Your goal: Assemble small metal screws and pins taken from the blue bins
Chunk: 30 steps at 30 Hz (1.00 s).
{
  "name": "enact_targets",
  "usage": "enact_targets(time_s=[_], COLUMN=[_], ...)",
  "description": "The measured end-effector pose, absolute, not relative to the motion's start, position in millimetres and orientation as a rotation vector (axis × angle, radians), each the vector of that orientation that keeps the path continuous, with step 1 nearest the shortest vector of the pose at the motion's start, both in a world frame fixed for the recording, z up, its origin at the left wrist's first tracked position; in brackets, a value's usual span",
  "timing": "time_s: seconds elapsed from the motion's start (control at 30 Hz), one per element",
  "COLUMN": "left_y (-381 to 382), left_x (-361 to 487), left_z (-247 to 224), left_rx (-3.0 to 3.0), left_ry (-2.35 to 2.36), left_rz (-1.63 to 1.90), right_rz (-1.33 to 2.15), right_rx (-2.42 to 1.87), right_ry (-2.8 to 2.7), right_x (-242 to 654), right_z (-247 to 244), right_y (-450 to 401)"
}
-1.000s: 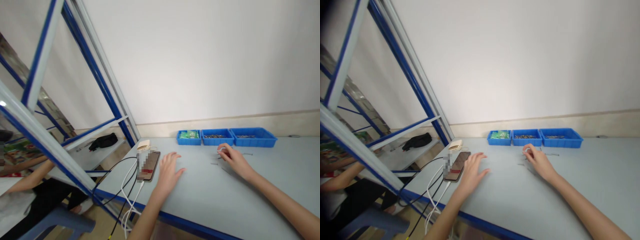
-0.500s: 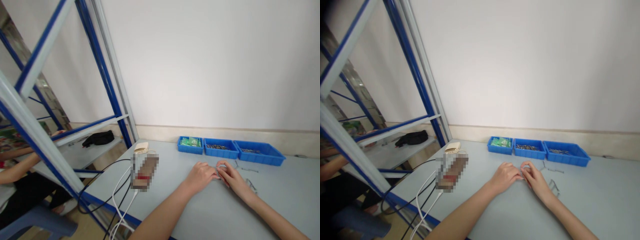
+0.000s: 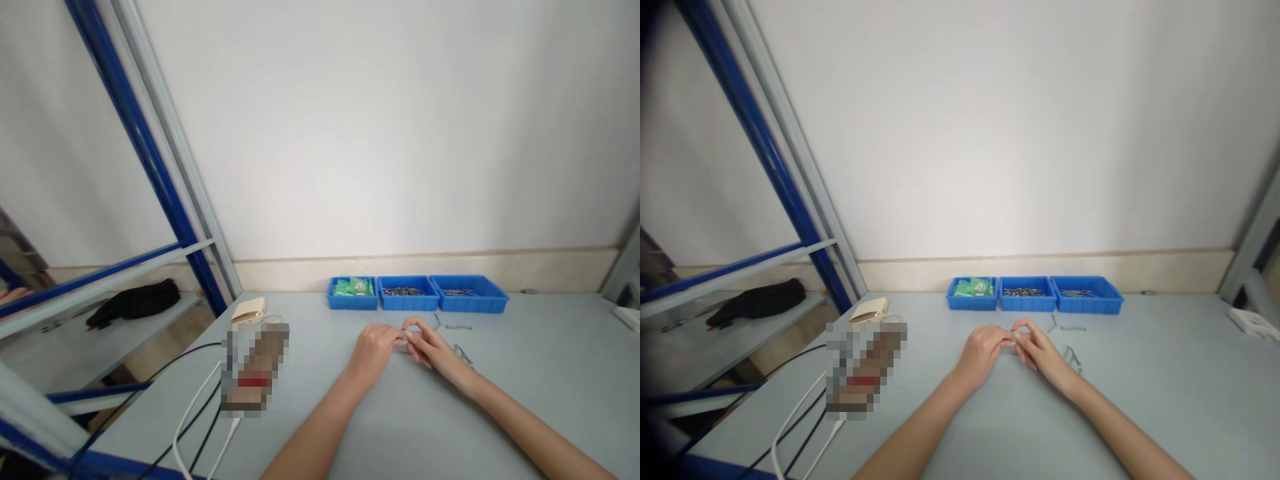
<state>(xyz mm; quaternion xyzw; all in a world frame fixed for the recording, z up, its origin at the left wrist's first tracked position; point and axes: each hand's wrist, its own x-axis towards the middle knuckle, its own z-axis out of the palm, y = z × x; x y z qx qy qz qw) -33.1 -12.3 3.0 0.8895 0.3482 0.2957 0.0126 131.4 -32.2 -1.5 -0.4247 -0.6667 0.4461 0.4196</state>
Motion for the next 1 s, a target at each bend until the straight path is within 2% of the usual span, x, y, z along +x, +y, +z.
enact_targets(time_s=[0.17, 0.37, 0.77, 1.0], left_y=[-10.3, -12.6, -10.9, -11.4], left_x=[-32.3, -31.4, -31.5, -30.0], left_z=[4.8, 3.2, 5.1, 3.8], left_rx=[2.613, 2.526, 2.467, 2.316], left_ry=[1.225, 1.16, 1.139, 1.089], left_rz=[1.023, 0.981, 0.974, 0.972], right_rz=[0.901, 0.68, 0.589, 0.233], right_rx=[-1.128, -1.246, -1.239, -1.259], right_ry=[-1.724, -1.785, -1.932, -2.046], right_x=[136.5, 143.4, 142.3, 145.3], right_z=[1.3, 6.9, 5.0, 9.5], right_y=[-29.9, -34.1, -33.9, -39.1])
